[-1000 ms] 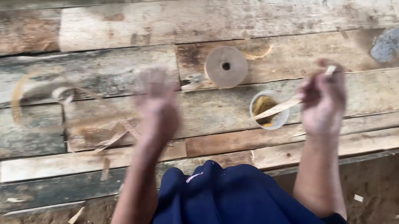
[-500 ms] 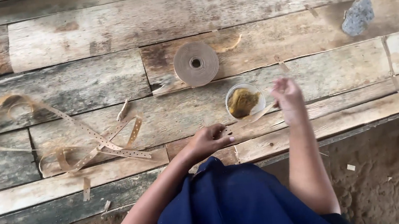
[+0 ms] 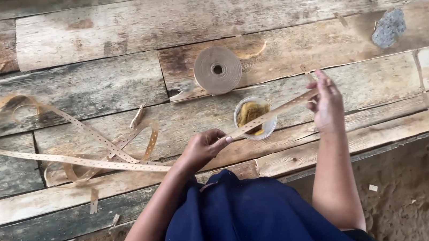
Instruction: Applying adhesive paste to thin wooden strips using fingers and a small wooden applicator.
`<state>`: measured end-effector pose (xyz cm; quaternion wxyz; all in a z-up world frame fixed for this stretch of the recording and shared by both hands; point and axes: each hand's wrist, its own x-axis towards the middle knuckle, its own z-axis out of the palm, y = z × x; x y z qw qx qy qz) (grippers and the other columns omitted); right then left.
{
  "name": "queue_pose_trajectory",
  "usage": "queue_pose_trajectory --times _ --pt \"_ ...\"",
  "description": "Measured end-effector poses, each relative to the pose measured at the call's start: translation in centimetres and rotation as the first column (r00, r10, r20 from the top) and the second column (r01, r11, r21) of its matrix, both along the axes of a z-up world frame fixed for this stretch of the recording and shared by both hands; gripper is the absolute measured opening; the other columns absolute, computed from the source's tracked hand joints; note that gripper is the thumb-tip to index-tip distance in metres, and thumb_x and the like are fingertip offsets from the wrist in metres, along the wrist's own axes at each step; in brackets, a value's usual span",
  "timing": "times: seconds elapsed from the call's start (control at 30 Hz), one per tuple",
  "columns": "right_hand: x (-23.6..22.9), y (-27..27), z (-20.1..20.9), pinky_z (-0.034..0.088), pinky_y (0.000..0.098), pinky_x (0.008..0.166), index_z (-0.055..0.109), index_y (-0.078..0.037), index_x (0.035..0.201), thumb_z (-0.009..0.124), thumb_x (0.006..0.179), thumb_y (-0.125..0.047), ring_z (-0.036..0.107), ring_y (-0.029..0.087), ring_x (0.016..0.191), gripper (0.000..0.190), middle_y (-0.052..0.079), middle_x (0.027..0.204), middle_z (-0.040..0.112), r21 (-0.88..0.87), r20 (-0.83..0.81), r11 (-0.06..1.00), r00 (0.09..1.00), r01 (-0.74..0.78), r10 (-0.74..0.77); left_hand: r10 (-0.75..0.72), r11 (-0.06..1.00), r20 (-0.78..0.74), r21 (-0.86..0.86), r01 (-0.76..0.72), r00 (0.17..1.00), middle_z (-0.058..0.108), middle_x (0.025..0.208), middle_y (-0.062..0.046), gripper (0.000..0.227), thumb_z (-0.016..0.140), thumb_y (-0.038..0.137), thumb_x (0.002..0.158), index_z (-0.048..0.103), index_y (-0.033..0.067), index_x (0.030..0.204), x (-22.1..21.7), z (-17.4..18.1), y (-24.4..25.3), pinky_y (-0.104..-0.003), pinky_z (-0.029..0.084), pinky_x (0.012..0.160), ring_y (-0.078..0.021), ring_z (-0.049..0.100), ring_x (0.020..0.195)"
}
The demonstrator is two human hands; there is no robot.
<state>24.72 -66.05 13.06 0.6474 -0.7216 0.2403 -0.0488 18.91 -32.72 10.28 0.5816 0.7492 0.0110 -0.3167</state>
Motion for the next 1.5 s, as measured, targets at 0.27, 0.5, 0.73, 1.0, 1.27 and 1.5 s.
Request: queue_pose_trajectory --times 0.27,0.5,0.73,1.0,1.27,1.5 --pt "1.7 -5.3 0.8 0.065 0.0215 0.078 0.032 -0.02 0.158 0.071 0.102 -0.022 0.071 0.016 0.102 0.067 0.009 0.133 0.058 0.135 0.144 0.953 0.946 0.272 -0.291 0.043 0.998 -0.012 0.035 -0.042 0.999 0.063 0.054 -0.003 0.03 0.064 0.033 0.099 0.076 0.0071 0.09 2.0 -1.0 -3.2 -0.025 0.045 0.049 -0.0119 0.055 0.048" --pt "-1.0 -0.2 1.9 0.04 0.0694 0.106 0.046 -0.006 0.131 0.054 0.089 -0.003 0.042 0.037 0.129 0.042 0.019 0.136 0.039 -0.63 0.373 0.692 0.919 0.353 -0.129 0.061 0.987 -0.044 0.148 -0.054 0.997 0.068 0.059 -0.007 0.033 0.061 0.028 0.103 0.076 0.0003 0.093 3.7 -0.6 -6.4 -0.025 0.048 0.042 -0.0118 0.054 0.043" --pt "-4.5 5.0 -8.3 0.043 0.0441 0.113 0.07 -0.015 0.133 0.054 0.088 0.003 0.059 0.032 0.129 0.051 0.009 0.132 0.067 -0.905 0.186 0.373 0.6 -0.203 0.778 -0.029 0.94 0.055 0.34 0.009 0.998 0.065 0.05 0.005 0.038 0.058 0.052 0.088 0.074 0.02 0.077 3.5 -4.4 -7.5 -0.036 0.056 0.068 -0.0206 0.074 0.068" --pt "-6.0 7.4 -7.7 0.009 0.0581 0.126 0.035 -0.017 0.159 0.032 0.103 -0.049 0.021 0.024 0.157 0.065 0.005 0.169 0.028 -0.815 -0.458 -0.027 0.615 -0.579 0.641 -0.004 0.914 0.064 0.406 -0.022 0.998 0.072 0.076 -0.015 0.042 0.056 0.048 0.087 0.073 0.01 0.081 3.7 -2.7 -7.9 -0.048 0.057 0.075 -0.0403 0.072 0.087" --pt "-6.0 7.2 -12.3 0.017 0.0654 0.123 0.036 -0.013 0.158 0.058 0.087 -0.071 0.025 0.023 0.156 0.095 0.008 0.168 0.031 -0.895 -0.395 -0.097 0.674 -0.435 0.625 0.057 0.965 0.081 0.252 -0.076 0.995 0.065 0.063 -0.012 0.035 0.058 0.038 0.089 0.072 0.0092 0.075 3.3 -3.1 -7.2 -0.043 0.051 0.069 -0.0324 0.065 0.071" --pt "-5.6 6.2 -14.7 0.037 0.0687 0.109 0.036 -0.013 0.159 0.05 0.089 -0.074 0.023 0.024 0.156 0.094 0.008 0.169 0.029 -0.9 -0.407 -0.146 0.67 -0.411 0.621 0.348 0.898 -0.028 -0.276 -0.342 0.937 0.05 0.04 -0.005 0.025 0.062 0.021 0.086 0.065 0.0083 0.064 1.4 7.4 -2.8 -0.024 0.035 0.05 -0.0126 0.043 0.045"
